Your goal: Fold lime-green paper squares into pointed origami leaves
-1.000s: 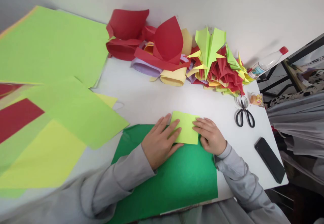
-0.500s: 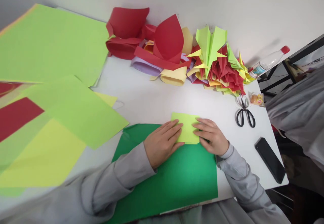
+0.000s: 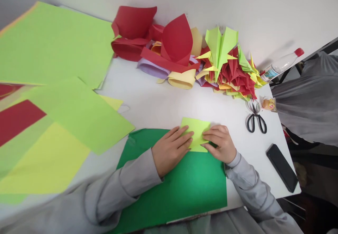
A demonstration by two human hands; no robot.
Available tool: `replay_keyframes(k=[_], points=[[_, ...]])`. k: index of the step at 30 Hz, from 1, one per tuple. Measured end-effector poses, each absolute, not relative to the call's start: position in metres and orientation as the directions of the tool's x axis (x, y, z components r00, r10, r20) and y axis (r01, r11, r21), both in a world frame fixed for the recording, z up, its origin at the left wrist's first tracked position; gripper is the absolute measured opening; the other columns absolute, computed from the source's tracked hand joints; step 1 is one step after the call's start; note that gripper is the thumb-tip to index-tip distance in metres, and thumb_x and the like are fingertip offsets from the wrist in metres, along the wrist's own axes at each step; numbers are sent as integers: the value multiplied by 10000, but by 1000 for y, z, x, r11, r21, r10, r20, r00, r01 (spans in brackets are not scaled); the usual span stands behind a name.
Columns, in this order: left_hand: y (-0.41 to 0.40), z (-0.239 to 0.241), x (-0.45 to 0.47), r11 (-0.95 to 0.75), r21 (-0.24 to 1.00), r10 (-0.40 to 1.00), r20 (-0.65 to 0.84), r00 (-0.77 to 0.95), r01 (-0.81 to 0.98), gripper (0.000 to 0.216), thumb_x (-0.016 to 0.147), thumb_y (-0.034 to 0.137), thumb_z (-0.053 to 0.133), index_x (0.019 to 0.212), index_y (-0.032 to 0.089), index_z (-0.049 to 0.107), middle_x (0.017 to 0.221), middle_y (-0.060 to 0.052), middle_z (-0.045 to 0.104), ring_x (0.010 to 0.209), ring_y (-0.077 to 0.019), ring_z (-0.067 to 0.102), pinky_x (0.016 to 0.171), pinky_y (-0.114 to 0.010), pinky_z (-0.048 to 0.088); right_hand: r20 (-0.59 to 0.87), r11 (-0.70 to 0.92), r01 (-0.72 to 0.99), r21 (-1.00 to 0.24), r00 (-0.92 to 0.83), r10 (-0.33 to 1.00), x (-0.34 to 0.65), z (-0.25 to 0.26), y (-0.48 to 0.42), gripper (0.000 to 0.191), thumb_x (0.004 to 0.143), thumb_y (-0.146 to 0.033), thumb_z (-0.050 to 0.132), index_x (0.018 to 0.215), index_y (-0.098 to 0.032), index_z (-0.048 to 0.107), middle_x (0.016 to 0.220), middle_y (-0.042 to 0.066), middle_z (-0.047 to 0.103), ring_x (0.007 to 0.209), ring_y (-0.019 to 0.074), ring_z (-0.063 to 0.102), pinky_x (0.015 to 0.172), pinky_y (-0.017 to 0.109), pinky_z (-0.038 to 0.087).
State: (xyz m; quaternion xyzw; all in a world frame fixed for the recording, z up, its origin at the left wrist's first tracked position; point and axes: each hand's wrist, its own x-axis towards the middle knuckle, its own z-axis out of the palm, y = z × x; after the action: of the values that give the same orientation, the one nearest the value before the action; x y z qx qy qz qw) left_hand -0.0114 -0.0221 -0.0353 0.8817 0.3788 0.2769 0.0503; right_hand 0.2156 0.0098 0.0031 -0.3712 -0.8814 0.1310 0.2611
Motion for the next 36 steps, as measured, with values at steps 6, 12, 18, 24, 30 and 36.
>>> replay_keyframes(k=[6, 12, 18, 24, 30, 36], points=[[-22, -33, -10, -704, 294, 698, 455, 553, 647, 241, 932, 203, 478, 1074, 158, 667, 1201, -86, 654, 1253, -281, 489, 1050, -471, 407, 329, 543, 729, -417, -436, 838, 196, 0, 3, 284, 904, -420, 531, 747, -197, 614, 759, 49, 623, 809, 205, 526, 765, 367, 383], [-20, -27, -17, -743, 336, 652, 557, 514, 578, 191, 898, 165, 513, 816, 151, 685, 1078, -68, 711, 1141, -247, 580, 1027, -435, 426, 364, 498, 813, -301, -385, 848, 191, -1, -2, 352, 933, -380, 484, 640, -194, 545, 674, 32, 535, 754, 195, 469, 777, 368, 338], [-21, -24, -24, -734, 426, 676, 533, 509, 529, 205, 871, 168, 563, 687, 173, 655, 1008, -43, 735, 1073, -234, 620, 987, -434, 456, 356, 429, 851, -304, -317, 879, 203, -1, -4, 317, 911, -368, 533, 647, -196, 574, 735, 32, 541, 812, 198, 474, 834, 383, 318], [-20, -22, -22, -709, 498, 705, 521, 481, 500, 219, 873, 167, 556, 669, 170, 634, 989, -69, 735, 1054, -243, 633, 943, -451, 494, 342, 416, 873, -255, -321, 883, 207, -4, -1, 339, 924, -356, 505, 632, -192, 559, 751, 42, 533, 798, 202, 440, 770, 372, 330], [-17, -19, -19, -662, 551, 749, 514, 418, 508, 207, 887, 155, 508, 726, 165, 639, 956, -88, 736, 1008, -235, 652, 899, -436, 534, 327, 405, 876, -261, -314, 891, 204, -5, 1, 365, 958, -345, 416, 655, -192, 551, 767, 57, 530, 798, 212, 424, 752, 373, 334], [-19, -22, -15, -608, 597, 793, 487, 366, 524, 195, 892, 146, 492, 744, 153, 619, 970, -106, 718, 1016, -236, 637, 909, -441, 538, 268, 401, 800, -447, -308, 913, 212, 2, 2, 459, 990, -365, 268, 700, -197, 582, 816, 50, 545, 832, 201, 455, 797, 388, 338]])
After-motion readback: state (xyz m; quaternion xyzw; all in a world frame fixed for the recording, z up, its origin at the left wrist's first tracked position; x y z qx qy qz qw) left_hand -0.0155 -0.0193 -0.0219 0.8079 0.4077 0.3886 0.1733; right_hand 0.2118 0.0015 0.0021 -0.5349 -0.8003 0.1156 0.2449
